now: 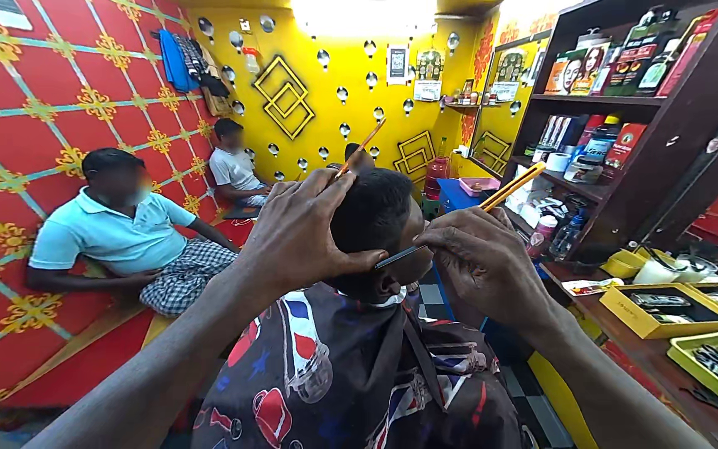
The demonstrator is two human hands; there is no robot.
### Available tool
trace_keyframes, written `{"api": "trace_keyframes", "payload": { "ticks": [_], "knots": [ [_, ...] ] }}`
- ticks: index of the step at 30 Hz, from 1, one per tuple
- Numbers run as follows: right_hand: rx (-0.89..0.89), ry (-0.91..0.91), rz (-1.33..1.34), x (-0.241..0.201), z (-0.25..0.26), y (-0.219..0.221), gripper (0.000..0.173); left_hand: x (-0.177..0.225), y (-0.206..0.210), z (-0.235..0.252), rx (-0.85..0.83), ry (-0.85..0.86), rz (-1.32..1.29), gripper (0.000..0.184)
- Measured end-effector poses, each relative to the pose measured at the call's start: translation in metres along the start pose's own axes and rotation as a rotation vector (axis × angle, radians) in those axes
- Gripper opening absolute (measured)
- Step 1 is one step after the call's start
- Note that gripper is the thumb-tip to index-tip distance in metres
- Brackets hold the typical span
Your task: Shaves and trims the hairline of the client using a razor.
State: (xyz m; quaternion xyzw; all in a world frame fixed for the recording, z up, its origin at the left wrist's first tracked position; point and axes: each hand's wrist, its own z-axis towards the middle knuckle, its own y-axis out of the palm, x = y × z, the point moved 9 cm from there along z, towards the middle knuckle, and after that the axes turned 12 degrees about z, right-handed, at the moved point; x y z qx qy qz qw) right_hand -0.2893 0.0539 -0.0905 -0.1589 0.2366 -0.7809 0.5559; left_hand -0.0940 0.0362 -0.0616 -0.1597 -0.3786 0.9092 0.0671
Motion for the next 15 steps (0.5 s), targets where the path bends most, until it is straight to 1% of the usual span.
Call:
{"api": "trace_keyframes", "payload": {
  "ticks": [9,15],
  "knots": [
    [-0.012,-0.065,-0.059,-0.0006,0.0059,0.0092,0.022,-0.0090,0.0064,0.0008,0.028,0.003,-0.014,0.110],
    [-0.052,-0.065,-0.093,-0.0035,0.0081,0.0100,0.024,-0.0071,0.0066,0.0012,0.043,0.016,-0.013,0.109]
  ]
}}
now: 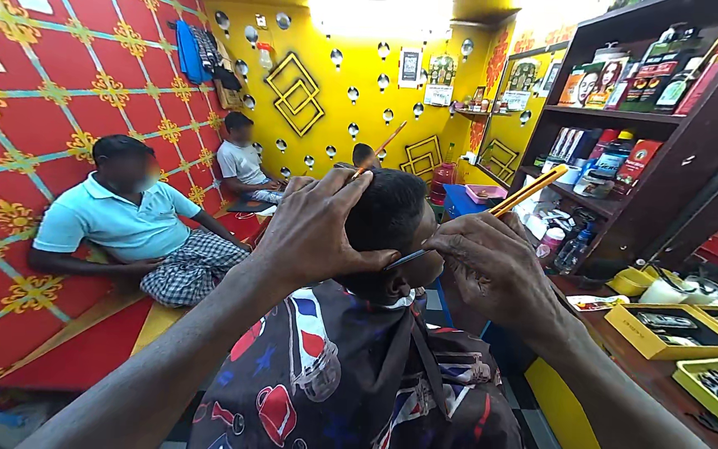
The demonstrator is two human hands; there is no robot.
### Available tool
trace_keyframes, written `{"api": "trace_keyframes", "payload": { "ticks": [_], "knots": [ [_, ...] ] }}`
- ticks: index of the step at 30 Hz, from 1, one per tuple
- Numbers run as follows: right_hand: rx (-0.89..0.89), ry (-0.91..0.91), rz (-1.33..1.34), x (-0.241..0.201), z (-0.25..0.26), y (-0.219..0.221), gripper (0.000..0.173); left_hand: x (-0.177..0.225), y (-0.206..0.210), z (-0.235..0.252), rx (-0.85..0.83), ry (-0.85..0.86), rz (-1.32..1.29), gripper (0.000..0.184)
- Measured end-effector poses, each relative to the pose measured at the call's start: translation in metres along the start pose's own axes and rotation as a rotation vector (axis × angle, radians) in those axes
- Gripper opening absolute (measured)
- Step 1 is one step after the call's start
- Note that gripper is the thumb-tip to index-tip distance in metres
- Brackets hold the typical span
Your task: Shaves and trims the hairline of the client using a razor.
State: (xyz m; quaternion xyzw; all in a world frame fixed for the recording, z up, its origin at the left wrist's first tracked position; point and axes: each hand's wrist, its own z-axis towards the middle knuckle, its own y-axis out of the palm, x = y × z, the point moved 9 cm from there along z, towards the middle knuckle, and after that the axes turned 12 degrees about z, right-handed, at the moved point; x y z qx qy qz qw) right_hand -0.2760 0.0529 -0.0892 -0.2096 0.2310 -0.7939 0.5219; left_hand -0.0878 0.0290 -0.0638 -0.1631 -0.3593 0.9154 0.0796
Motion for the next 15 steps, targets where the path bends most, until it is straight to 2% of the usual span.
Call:
{"api": "trace_keyframes", "payload": {
  "ticks": [15],
  "knots": [
    [-0.093,-0.060,-0.050,-0.0081,0.0050,0.0034,0.024,0.0021,0.0038,0.0002,0.015,0.003,0.002,0.108]
  ]
}}
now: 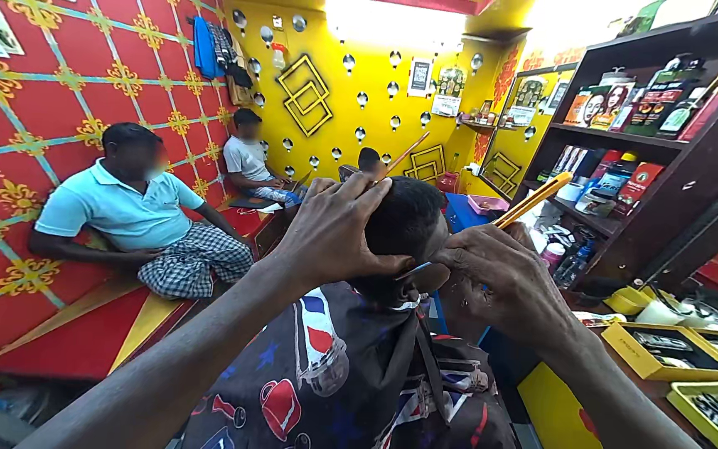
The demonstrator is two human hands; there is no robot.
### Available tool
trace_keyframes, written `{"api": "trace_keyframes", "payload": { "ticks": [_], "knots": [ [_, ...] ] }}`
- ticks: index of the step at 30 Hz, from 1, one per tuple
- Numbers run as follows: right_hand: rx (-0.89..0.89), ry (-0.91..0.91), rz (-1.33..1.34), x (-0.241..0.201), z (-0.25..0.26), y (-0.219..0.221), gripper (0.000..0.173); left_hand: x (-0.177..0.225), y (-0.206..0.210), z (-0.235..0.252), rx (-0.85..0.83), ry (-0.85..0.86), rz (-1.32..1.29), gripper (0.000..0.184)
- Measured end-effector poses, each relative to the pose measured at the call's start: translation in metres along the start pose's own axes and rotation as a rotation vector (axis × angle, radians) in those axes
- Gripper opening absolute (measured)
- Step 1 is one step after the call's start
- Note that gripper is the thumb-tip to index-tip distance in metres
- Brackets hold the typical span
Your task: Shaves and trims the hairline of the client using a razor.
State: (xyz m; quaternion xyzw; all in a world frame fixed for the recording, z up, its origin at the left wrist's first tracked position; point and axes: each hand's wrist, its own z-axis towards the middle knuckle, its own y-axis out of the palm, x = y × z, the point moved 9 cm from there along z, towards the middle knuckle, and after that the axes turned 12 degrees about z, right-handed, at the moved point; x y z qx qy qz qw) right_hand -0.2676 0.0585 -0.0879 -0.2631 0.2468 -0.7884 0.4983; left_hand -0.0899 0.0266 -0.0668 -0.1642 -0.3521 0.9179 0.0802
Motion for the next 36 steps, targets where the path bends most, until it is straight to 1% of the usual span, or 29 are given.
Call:
{"api": "trace_keyframes", "payload": {
  "ticks": [6,11,15,21,24,31,36],
  "knots": [
    [-0.003,-0.035,-0.054,-0.006,0.002,0.000,0.025,-0.002,0.001,0.000,-0.015,-0.012,-0.024,0.108],
    [0.008,-0.057,-0.035,-0.008,0.004,-0.003,0.026,-0.001,0.001,-0.002,0.004,0.001,-0.011,0.109],
    [-0.039,-0.063,-0.080,-0.010,0.005,0.002,0.024,-0.002,0.001,-0.003,-0.003,-0.005,-0.014,0.110],
    [-0.061,-0.089,-0.125,-0.013,0.004,0.006,0.029,-0.005,0.002,-0.004,0.009,-0.012,-0.010,0.111],
    [-0.046,-0.099,-0.127,-0.016,0.005,0.005,0.028,-0.006,0.001,-0.004,0.007,-0.015,-0.006,0.110],
    [-0.072,-0.125,-0.157,-0.023,0.009,0.008,0.028,-0.004,0.000,-0.005,0.015,-0.007,-0.009,0.110],
    [-0.100,-0.131,-0.175,-0.026,0.011,0.009,0.025,-0.003,0.000,-0.005,0.022,0.001,-0.005,0.111]
  ]
}}
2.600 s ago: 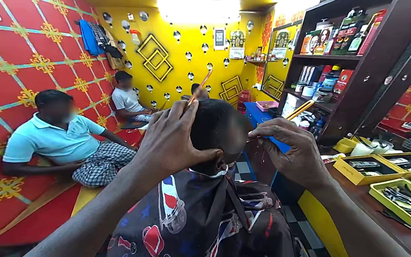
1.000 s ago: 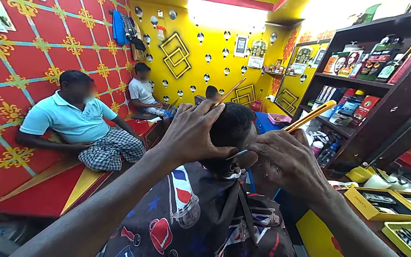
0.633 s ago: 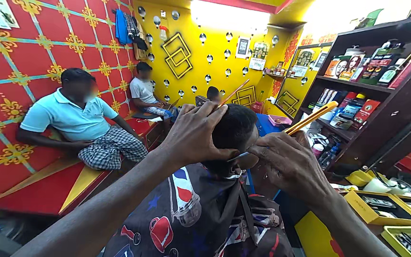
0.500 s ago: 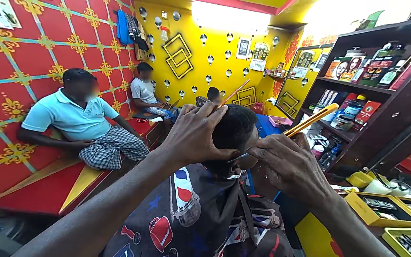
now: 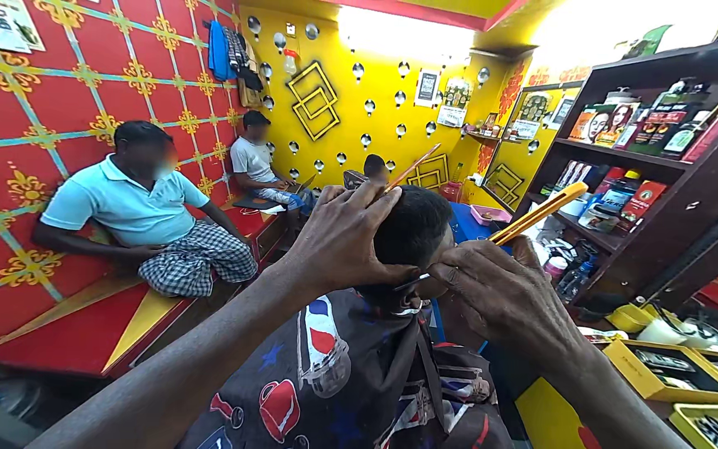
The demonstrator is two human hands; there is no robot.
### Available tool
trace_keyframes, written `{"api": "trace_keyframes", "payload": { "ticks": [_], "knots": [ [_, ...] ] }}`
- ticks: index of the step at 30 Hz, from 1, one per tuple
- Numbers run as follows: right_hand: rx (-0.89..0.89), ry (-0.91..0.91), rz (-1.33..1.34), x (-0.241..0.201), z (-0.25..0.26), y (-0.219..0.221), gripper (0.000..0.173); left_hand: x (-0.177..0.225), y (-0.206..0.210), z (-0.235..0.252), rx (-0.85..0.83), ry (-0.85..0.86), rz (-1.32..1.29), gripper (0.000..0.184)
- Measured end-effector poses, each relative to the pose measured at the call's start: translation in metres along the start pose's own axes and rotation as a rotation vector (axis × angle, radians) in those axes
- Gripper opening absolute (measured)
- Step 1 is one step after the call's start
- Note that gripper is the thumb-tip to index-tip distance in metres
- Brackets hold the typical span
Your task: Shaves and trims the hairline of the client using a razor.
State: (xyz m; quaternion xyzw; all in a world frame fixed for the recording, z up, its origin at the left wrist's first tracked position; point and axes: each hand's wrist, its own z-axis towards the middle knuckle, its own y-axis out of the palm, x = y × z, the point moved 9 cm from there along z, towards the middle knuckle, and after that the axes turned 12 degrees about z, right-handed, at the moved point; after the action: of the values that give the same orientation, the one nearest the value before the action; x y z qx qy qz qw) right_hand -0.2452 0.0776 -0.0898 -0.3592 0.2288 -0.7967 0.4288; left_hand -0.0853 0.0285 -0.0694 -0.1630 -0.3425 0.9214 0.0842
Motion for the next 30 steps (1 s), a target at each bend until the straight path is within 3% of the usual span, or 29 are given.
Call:
{"api": "trace_keyframes", "payload": {
  "ticks": [10,13,16,20,24,30],
  "knots": [
    [0.045,0.006,-0.005,-0.002,0.000,-0.005,0.028,-0.005,-0.003,0.000,-0.011,-0.021,0.016,0.112],
    [0.263,0.111,0.105,0.006,-0.009,-0.031,0.024,-0.006,-0.003,-0.001,-0.009,-0.008,-0.007,0.109],
    [0.507,0.326,0.287,0.012,-0.032,-0.047,0.019,-0.007,-0.001,0.000,-0.031,-0.016,-0.019,0.110],
    [0.525,0.578,0.629,-0.026,-0.075,0.012,0.020,-0.008,0.007,0.003,-0.088,-0.023,-0.052,0.115],
    [0.346,0.579,0.802,-0.078,-0.081,0.092,0.023,-0.005,0.013,0.012,-0.154,0.005,-0.080,0.118],
    [0.305,0.614,0.830,-0.083,-0.083,0.115,0.024,0.007,0.020,0.028,-0.216,0.047,-0.068,0.117]
  ]
}}
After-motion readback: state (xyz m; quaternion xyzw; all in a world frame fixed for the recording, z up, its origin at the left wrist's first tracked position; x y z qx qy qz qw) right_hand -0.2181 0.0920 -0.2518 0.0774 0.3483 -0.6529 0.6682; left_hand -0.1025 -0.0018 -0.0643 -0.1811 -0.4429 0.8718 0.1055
